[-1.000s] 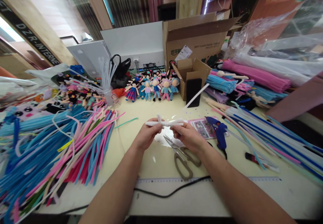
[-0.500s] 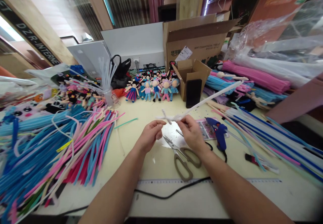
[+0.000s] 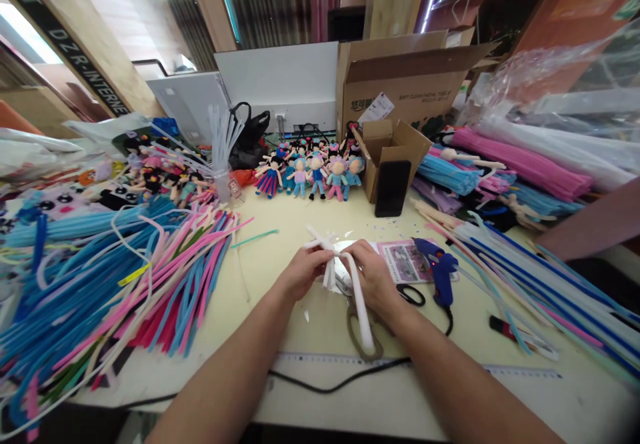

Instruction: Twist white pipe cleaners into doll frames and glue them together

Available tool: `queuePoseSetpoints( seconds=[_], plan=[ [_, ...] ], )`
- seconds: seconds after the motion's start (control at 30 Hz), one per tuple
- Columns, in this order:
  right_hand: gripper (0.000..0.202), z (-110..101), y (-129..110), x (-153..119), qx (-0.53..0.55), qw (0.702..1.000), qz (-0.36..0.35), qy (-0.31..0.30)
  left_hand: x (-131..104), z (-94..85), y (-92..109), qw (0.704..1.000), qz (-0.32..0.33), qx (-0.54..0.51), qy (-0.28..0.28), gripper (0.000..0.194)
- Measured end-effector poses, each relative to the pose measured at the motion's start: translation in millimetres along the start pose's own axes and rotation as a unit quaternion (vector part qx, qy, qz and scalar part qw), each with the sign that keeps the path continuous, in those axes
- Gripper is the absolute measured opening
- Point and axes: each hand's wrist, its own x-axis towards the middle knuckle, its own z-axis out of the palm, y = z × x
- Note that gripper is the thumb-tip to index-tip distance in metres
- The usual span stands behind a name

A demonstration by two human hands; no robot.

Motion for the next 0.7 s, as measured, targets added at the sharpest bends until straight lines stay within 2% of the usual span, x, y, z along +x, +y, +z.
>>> queuePoseSetpoints(
  seconds=[0.23, 0.3, 0.5, 0.6, 0.7],
  plan=[
    [0.017, 0.6, 1.9, 0.1, 0.035, 0.999, 0.024, -0.021, -0.2, -5.2, 2.8, 0.997, 0.065, 0.045, 0.016, 0.016],
    [0.015, 2.6, 3.8, 0.5, 0.073, 0.995, 0.058, -0.018, -0.3, -5.3, 3.2, 0.995, 0.081, 0.060, 0.020, 0.017],
    [0.017, 6.4, 3.2, 3.5, 0.230, 0.950, 0.207, -0.027, -3.1, -6.7, 3.2, 0.988, 0.110, 0.104, 0.036, 0.018],
    [0.019, 7.4, 2.1, 4.1, 0.273, 0.932, 0.239, -0.018, -4.6, -5.3, 5.0, 0.984, 0.116, 0.131, 0.032, 0.020],
    [0.022, 8.1, 1.7, 3.2, 0.288, 0.927, 0.239, 0.004, -5.5, -1.3, 9.1, 0.981, 0.122, 0.148, 0.039, 0.019]
  ],
)
